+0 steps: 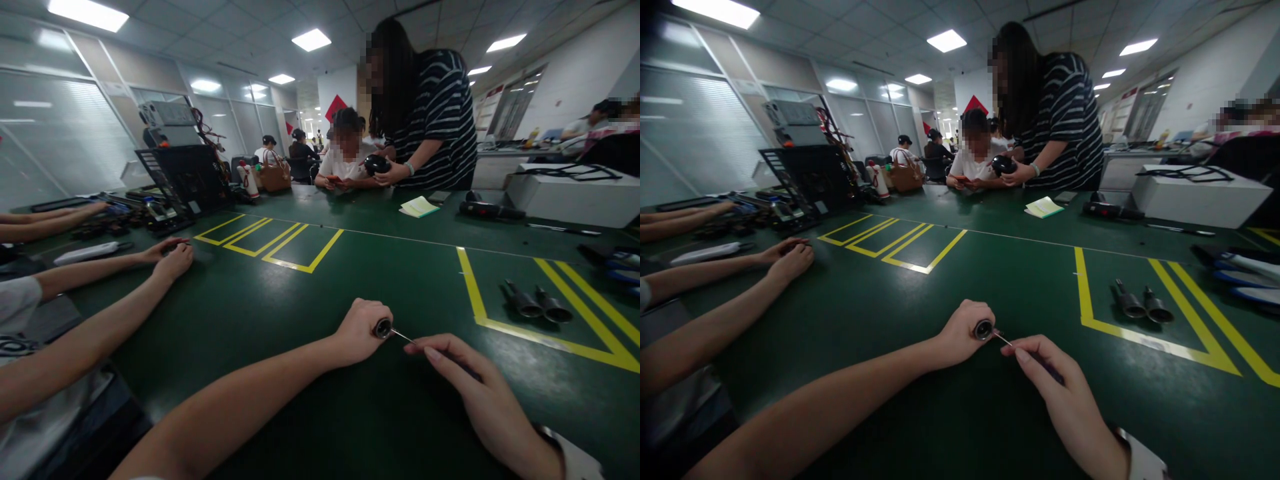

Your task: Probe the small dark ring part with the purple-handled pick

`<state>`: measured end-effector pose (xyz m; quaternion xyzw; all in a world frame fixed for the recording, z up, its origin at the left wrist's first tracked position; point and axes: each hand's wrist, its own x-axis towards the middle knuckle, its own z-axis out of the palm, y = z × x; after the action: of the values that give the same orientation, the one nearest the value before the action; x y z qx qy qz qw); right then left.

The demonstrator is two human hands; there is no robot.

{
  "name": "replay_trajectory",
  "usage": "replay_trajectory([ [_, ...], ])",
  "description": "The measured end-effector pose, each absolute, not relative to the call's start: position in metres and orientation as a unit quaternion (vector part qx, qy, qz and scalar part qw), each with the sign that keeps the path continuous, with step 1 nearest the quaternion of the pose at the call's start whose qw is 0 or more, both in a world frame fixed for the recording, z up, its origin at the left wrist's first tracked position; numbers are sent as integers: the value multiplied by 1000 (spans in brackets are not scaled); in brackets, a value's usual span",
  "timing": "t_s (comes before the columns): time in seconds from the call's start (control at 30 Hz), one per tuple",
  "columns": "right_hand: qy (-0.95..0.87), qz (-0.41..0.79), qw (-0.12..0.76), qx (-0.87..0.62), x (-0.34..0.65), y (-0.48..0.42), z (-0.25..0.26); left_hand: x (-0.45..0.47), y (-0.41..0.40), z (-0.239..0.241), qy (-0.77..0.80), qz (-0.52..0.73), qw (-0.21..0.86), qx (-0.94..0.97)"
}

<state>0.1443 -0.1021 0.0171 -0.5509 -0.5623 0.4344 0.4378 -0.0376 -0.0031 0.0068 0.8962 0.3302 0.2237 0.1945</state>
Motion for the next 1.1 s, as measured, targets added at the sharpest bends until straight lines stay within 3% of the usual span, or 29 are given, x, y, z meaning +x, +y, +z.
replay_trajectory([
  [0.23, -463, 535, 489, -510, 144, -97, 13, -37, -3, 10, 318, 224, 227, 893],
  [0.53, -622, 363, 450, -528, 139, -109, 15, -37, -3, 4, 337, 214, 160, 903],
  [0.7, -569, 440, 441, -537, 145, -104, 16, -39, -4, 5, 322, 228, 171, 903],
  [0.93, -449, 539, 494, -514, 145, -97, 17, -39, -3, 9, 313, 225, 219, 897],
  [1.1, -545, 453, 464, -532, 143, -101, 15, -38, -2, 6, 331, 216, 202, 896],
])
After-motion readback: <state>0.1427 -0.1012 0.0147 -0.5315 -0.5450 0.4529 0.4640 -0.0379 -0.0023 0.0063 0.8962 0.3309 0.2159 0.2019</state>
